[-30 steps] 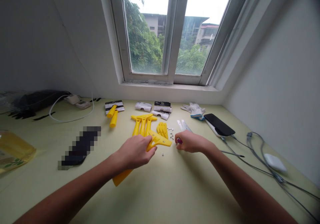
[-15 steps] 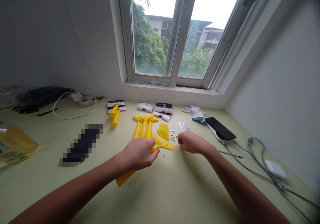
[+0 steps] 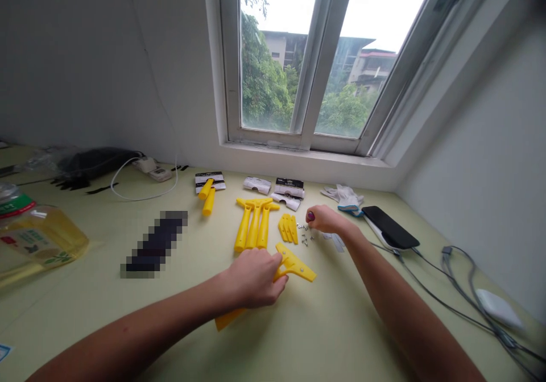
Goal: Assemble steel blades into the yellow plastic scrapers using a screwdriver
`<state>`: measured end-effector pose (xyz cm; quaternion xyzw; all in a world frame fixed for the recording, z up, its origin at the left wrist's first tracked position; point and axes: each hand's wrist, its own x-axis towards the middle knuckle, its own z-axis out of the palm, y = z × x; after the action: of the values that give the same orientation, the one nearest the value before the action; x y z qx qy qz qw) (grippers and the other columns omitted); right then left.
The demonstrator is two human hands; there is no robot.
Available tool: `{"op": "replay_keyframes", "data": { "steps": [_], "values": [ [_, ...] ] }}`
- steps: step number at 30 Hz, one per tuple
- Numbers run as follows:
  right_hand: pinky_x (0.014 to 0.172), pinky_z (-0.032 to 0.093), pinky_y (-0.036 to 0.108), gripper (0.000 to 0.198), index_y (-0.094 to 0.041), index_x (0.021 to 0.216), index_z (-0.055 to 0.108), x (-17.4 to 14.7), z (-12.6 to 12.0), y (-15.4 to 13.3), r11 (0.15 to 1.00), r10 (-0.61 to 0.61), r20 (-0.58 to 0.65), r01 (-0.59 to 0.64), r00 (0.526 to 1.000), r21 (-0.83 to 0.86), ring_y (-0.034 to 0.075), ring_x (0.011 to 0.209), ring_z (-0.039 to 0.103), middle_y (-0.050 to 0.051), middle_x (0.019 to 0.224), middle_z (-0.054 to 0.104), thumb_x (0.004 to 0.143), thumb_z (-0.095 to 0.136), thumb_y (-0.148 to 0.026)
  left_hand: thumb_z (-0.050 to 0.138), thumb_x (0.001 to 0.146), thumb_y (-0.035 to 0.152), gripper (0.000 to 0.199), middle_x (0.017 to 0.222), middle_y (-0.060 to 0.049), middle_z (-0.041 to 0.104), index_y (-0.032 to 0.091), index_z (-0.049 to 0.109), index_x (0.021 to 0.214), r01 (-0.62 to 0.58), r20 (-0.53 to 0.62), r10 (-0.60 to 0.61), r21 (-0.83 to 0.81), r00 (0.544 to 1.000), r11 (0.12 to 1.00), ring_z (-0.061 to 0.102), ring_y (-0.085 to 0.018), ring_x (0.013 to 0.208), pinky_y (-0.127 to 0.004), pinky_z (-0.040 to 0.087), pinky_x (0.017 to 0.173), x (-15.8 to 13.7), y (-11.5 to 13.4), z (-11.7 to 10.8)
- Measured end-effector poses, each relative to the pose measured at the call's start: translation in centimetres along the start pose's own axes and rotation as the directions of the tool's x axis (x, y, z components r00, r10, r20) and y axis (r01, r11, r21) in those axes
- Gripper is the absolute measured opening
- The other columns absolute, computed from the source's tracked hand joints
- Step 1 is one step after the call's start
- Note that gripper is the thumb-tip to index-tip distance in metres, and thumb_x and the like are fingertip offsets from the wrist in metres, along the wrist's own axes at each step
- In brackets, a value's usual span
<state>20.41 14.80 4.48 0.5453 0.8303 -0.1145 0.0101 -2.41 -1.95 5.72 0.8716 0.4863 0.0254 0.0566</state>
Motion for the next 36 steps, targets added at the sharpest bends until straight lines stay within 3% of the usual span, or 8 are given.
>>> {"op": "replay_keyframes", "data": {
  "steps": [8, 12, 16, 20, 26, 32, 36],
  "values": [
    [0.065, 0.042, 0.023, 0.017, -0.02, 0.085, 0.069, -3.8, -2.4, -0.7, 0.991, -0.1, -0.038, 0.103, 0.994, 0.083, 0.015, 0.076, 0.061, 0.003, 0.087, 0.071, 0.076, 0.055, -0.019, 0.036, 0.087, 0.048, 0.033, 0.073, -0.008, 0.065, 0.021, 0.055, 0.083, -0.04, 0.008, 0.04, 0.009, 0.999, 0.999, 0.062, -0.026, 0.062, -0.033, 0.045, 0.052, -0.3, 0.4, 0.1],
    [0.064, 0.042, 0.021, 0.016, -0.023, 0.087, 0.069, -6.5, -2.0, -2.8, 0.957, -0.262, 0.077, 0.248, 0.962, 0.153, 0.013, 0.07, 0.06, 0.0, 0.081, 0.069, 0.074, 0.06, -0.026, 0.038, 0.087, 0.049, 0.032, 0.072, -0.007, 0.064, 0.021, 0.053, 0.08, -0.063, 0.033, 0.063, 0.005, 0.997, 0.998, 0.061, -0.024, 0.062, -0.03, 0.038, 0.05, -0.4, -0.5, -1.4],
    [0.058, 0.04, 0.022, 0.021, -0.021, 0.089, 0.069, -7.7, -0.6, -5.2, 0.915, -0.386, 0.208, 0.344, 0.899, 0.209, 0.013, 0.065, 0.057, 0.0, 0.077, 0.067, 0.071, 0.064, -0.03, 0.036, 0.089, 0.049, 0.033, 0.07, -0.005, 0.063, 0.022, 0.052, 0.078, 0.006, -0.025, -0.006, 0.01, 1.0, 1.0, 0.059, -0.022, 0.061, -0.029, 0.032, 0.049, -0.3, -2.0, -3.9],
    [0.058, 0.04, 0.022, 0.026, -0.022, 0.094, 0.069, -7.7, 0.9, -6.8, 0.923, -0.37, 0.235, 0.327, 0.899, 0.204, 0.014, 0.067, 0.057, 0.001, 0.08, 0.068, 0.072, 0.063, -0.034, 0.037, 0.089, 0.049, 0.034, 0.07, -0.005, 0.062, 0.021, 0.052, 0.078, 0.052, -0.045, -0.051, 0.024, 0.998, 0.998, 0.058, -0.021, 0.063, -0.029, 0.03, 0.051, -0.4, -2.4, -5.0],
    [0.054, 0.036, 0.022, 0.014, -0.021, 0.08, 0.066, -7.5, 2.1, -7.5, 0.919, -0.394, 0.158, 0.387, 0.905, 0.075, 0.014, 0.064, 0.054, 0.001, 0.077, 0.067, 0.073, 0.055, -0.026, 0.038, 0.089, 0.05, 0.034, 0.07, -0.005, 0.063, 0.021, 0.053, 0.079, 0.058, -0.018, -0.057, 0.022, 0.998, 0.998, 0.059, -0.021, 0.064, -0.028, 0.031, 0.051, -0.3, -1.8, -4.8],
    [0.049, 0.033, 0.022, 0.014, -0.019, 0.077, 0.065, -7.6, 2.5, -7.1, 0.943, -0.331, 0.2, 0.33, 0.922, 0.04, 0.012, 0.056, 0.048, 0.002, 0.069, 0.063, 0.07, 0.054, -0.024, 0.037, 0.089, 0.049, 0.034, 0.073, -0.006, 0.064, 0.021, 0.055, 0.081, 0.044, -0.006, -0.044, 0.029, 0.999, 0.999, 0.061, -0.023, 0.067, -0.028, 0.037, 0.054, -0.1, -1.8, -4.0],
    [0.048, 0.032, 0.021, 0.012, -0.018, 0.072, 0.065, -7.3, 1.3, -5.4, 0.96, -0.278, 0.209, 0.265, 0.938, 0.088, 0.011, 0.054, 0.046, 0.001, 0.064, 0.06, 0.068, 0.057, -0.027, 0.036, 0.089, 0.05, 0.034, 0.075, -0.007, 0.065, 0.021, 0.055, 0.084, 0.03, 0.006, -0.03, 0.027, 1.0, 0.999, 0.062, -0.024, 0.068, -0.029, 0.039, 0.055, 0.1, -2.0, -3.3]
  ]
}}
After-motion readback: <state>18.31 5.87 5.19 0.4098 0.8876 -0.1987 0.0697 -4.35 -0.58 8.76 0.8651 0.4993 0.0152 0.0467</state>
